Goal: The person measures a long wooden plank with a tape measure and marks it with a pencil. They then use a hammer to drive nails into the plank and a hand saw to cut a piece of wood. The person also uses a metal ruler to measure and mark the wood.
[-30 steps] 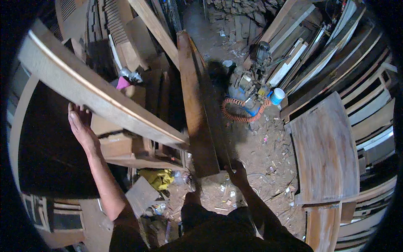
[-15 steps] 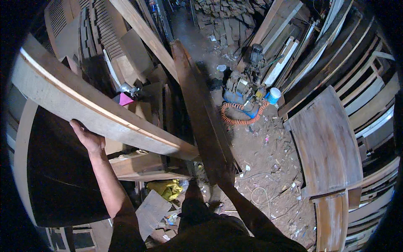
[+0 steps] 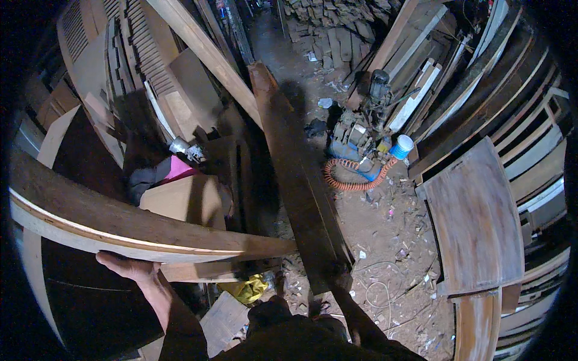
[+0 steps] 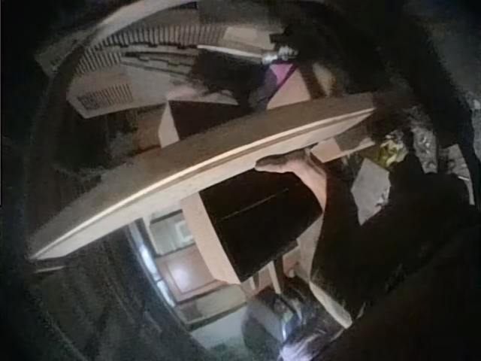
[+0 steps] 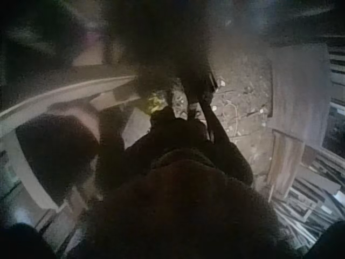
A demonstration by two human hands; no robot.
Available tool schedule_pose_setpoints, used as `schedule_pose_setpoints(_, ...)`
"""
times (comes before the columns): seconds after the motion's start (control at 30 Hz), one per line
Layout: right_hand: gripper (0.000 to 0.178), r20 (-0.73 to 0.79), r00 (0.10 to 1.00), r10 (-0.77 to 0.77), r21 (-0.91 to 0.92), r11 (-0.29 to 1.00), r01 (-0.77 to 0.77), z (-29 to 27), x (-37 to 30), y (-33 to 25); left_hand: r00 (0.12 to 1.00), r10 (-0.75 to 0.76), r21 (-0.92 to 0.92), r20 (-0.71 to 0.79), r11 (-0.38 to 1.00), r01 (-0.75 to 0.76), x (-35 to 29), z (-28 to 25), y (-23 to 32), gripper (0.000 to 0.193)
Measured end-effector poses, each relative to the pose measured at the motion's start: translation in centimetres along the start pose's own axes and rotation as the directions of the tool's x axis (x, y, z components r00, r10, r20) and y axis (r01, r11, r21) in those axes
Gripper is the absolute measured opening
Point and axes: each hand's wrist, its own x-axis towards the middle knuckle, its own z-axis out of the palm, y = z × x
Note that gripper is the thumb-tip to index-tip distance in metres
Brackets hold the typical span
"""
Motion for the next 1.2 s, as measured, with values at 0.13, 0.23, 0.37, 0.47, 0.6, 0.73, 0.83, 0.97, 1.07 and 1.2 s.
schedule_pose_setpoints(0.13, 0.072, -0.159, 0.986, -0.041, 0.019, 0.999, 0.044, -0.7, 1.8, 1.9, 0.891, -0.453, -0.401, -0.017, 0.82, 0.409, -1.2, 5.1, 3.2, 0.084)
schedule_pose_setpoints(0.23, 0.062, -0.282, 0.943, -0.179, 0.028, 0.98, 0.195, -0.1, 2.4, 4.8, 0.896, -0.44, -0.395, 0.066, 0.812, 0.428, -1.9, 6.6, 3.8, 0.087)
schedule_pose_setpoints(0.37, 0.042, -0.426, 0.863, -0.273, 0.058, 0.943, 0.327, -3.4, 3.6, 4.5, 0.907, -0.305, -0.332, 0.291, 0.857, 0.395, -3.5, 8.6, 2.7, 0.085)
schedule_pose_setpoints(0.47, 0.038, -0.24, 0.96, -0.142, -0.095, 0.988, 0.122, -6.0, 5.0, 4.1, 0.83, -0.276, -0.223, 0.485, 0.878, 0.423, -4.9, 12.3, 5.6, 0.074)
schedule_pose_setpoints(0.6, 0.04, -0.352, 0.917, -0.187, -0.084, 0.982, 0.168, -9.4, 5.2, 4.1, 0.77, 0.025, -0.418, 0.638, 0.851, 0.319, -6.7, 19.0, 11.0, 0.047)
schedule_pose_setpoints(0.73, 0.035, -0.344, 0.926, -0.158, -0.041, 0.987, 0.153, -11.1, 6.1, 3.4, 0.733, 0.122, -0.528, 0.669, 0.772, 0.353, -8.0, 24.0, 13.0, 0.05)
schedule_pose_setpoints(0.83, 0.037, -0.437, 0.812, -0.388, 0.015, 0.899, 0.438, -10.7, 10.6, 11.2, 0.703, 0.127, -0.538, 0.7, 0.741, 0.401, -9.0, 26.9, 14.6, 0.068)
schedule_pose_setpoints(0.97, 0.045, -0.306, 0.939, -0.159, -0.114, 0.985, 0.13, -10.8, 10.2, 8.9, 0.724, 0.079, -0.315, 0.685, 0.929, 0.196, -8.8, 26.1, 15.9, 0.075)
schedule_pose_setpoints(1.07, 0.052, -0.313, 0.949, 0.048, -0.238, 0.963, -0.127, -13.4, 9.2, 6.2, 0.801, 0.104, -0.315, 0.59, 0.943, 0.109, -10.4, 27.7, 16.0, 0.069)
schedule_pose_setpoints(1.2, 0.056, -0.363, 0.932, 0.013, -0.157, 0.985, -0.074, -13.6, 8.0, 4.8, 0.83, 0.148, -0.413, 0.538, 0.905, 0.106, -10.9, 28.4, 14.8, 0.069)
